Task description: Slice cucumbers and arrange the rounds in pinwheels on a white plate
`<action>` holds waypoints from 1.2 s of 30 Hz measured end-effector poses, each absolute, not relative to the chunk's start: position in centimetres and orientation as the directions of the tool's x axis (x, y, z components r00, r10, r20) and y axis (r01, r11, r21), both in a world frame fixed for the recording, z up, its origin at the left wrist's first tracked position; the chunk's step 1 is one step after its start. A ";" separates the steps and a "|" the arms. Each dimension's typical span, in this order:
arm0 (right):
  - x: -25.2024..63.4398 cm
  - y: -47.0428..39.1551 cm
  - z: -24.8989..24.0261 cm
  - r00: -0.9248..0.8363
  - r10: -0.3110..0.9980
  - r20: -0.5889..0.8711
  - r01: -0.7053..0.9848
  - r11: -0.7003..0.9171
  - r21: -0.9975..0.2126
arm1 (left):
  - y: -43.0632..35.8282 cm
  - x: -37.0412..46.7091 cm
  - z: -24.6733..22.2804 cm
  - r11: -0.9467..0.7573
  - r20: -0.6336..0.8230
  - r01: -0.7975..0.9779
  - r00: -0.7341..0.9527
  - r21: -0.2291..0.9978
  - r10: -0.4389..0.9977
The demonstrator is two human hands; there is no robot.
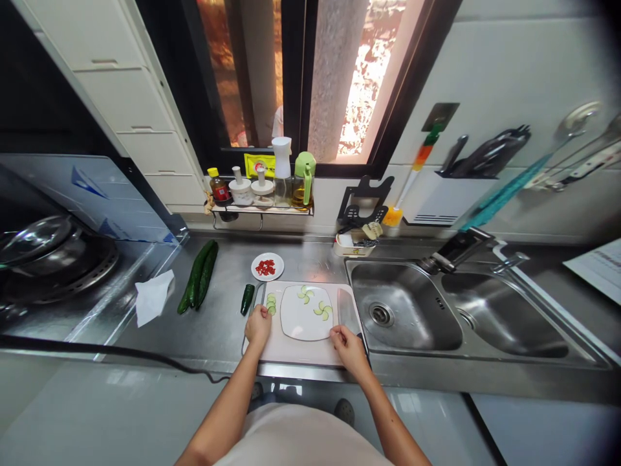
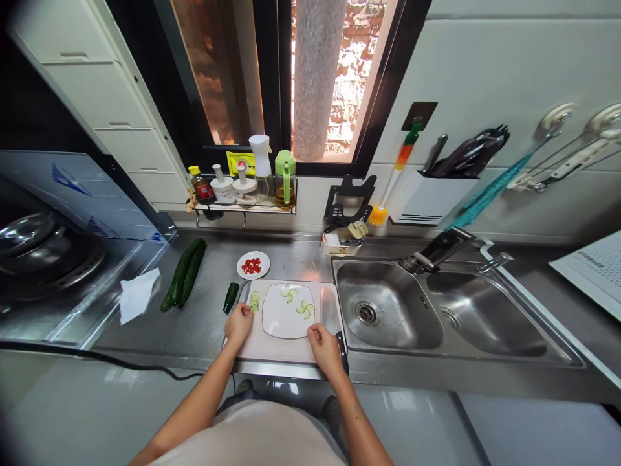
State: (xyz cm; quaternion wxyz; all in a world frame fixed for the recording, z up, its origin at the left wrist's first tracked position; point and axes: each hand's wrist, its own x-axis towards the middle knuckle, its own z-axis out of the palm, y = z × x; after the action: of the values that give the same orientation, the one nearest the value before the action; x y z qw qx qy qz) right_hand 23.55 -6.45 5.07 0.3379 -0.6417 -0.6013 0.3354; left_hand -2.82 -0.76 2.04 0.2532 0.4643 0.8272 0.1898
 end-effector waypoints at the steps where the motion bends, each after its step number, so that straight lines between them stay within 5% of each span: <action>1: 23.5 -6.4 5.1 0.050 0.998 -0.027 0.545 -0.050 -0.837 | -0.8 -3.0 2.0 0.498 -0.242 0.656 -0.444 0.567 0.862; 6: 23.5 -6.2 5.1 0.039 0.999 -0.027 0.528 -0.044 -0.848 | -0.7 -3.2 2.1 0.433 -0.211 0.490 -0.443 0.756 0.871; 10: 23.3 -5.2 5.8 0.032 0.999 0.020 0.482 0.002 -0.876 | -0.4 -2.0 3.6 0.261 -0.216 0.090 -0.342 0.961 0.914; 14: 22.6 -3.2 7.8 0.014 0.999 0.042 0.458 0.030 -0.888 | -0.4 -0.3 7.0 0.213 -0.243 -0.158 -0.202 0.964 0.949; 23: 20.2 0.2 14.0 -0.106 0.987 0.121 0.335 0.150 -0.930 | -1.4 1.0 12.6 0.219 -0.235 -0.252 -0.035 0.943 0.971; 36: 17.2 2.0 16.4 -0.423 0.894 0.150 0.421 0.340 -0.841 | -1.7 1.8 13.6 0.202 -0.206 -0.278 0.014 0.939 0.978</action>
State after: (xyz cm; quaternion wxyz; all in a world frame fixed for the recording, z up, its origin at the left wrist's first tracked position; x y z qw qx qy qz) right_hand 17.16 1.97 16.40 0.3151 -0.4349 -0.7556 0.3751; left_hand 1.76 -1.67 13.63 0.6106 0.3665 0.4776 0.5146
